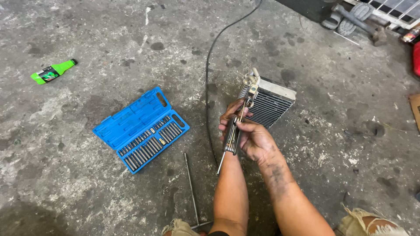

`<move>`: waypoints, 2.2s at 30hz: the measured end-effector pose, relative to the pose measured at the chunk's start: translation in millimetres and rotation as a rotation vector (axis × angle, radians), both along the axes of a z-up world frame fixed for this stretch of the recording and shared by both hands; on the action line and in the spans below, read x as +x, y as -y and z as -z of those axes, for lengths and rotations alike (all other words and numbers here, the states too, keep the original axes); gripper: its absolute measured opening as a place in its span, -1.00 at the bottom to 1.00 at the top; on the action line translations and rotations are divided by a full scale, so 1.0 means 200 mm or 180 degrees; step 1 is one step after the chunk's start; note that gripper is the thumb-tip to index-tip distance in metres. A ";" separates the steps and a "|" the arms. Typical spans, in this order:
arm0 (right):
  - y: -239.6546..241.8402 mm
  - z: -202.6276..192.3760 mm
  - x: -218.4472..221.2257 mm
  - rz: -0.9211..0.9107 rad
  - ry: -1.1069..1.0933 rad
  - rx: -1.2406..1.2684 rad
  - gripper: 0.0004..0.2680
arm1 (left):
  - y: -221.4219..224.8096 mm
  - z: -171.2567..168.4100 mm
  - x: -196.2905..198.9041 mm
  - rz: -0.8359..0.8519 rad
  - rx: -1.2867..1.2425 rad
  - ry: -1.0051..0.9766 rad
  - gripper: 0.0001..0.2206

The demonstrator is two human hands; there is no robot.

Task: The person uses a screwdriver to remove a bolt from a radiator, then detaches a metal bracket and a hose. They manipulate the hose and bracket, and another person briefly assists by handing over a small part.

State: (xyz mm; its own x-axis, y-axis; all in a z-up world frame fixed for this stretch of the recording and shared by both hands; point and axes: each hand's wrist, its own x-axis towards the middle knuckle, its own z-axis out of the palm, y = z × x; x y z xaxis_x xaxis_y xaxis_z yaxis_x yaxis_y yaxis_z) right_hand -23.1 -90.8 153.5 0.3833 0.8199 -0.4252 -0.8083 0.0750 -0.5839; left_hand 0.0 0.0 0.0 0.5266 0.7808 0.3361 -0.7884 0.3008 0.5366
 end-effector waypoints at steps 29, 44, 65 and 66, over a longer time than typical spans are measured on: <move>-0.02 -0.05 0.10 -0.0015 -0.0039 -0.0266 -0.74 | -0.03 0.00 -0.02 -0.0168 0.0377 -0.0125 -0.73; -0.08 0.02 0.15 0.0226 0.0386 -0.0456 -0.78 | -0.06 0.03 0.02 -0.0053 0.0331 -0.0286 -0.74; 0.20 -0.10 0.37 -0.4899 0.5320 -0.3253 -0.59 | -0.09 -0.22 -0.13 -0.0182 0.0419 -0.1344 -0.84; 0.24 0.05 0.43 -0.5101 0.5438 -0.3598 -0.59 | -0.10 -0.22 -0.14 -0.0076 0.0381 -0.1320 -0.85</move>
State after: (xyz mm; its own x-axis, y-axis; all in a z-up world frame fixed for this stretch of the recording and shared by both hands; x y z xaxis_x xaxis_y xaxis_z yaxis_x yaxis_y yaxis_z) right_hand 62.0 -139.0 143.7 0.3359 0.5033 -0.7962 0.9133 -0.3809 0.1445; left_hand -28.5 19.1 43.9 0.6186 0.7627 0.1888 -0.5046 0.2014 0.8396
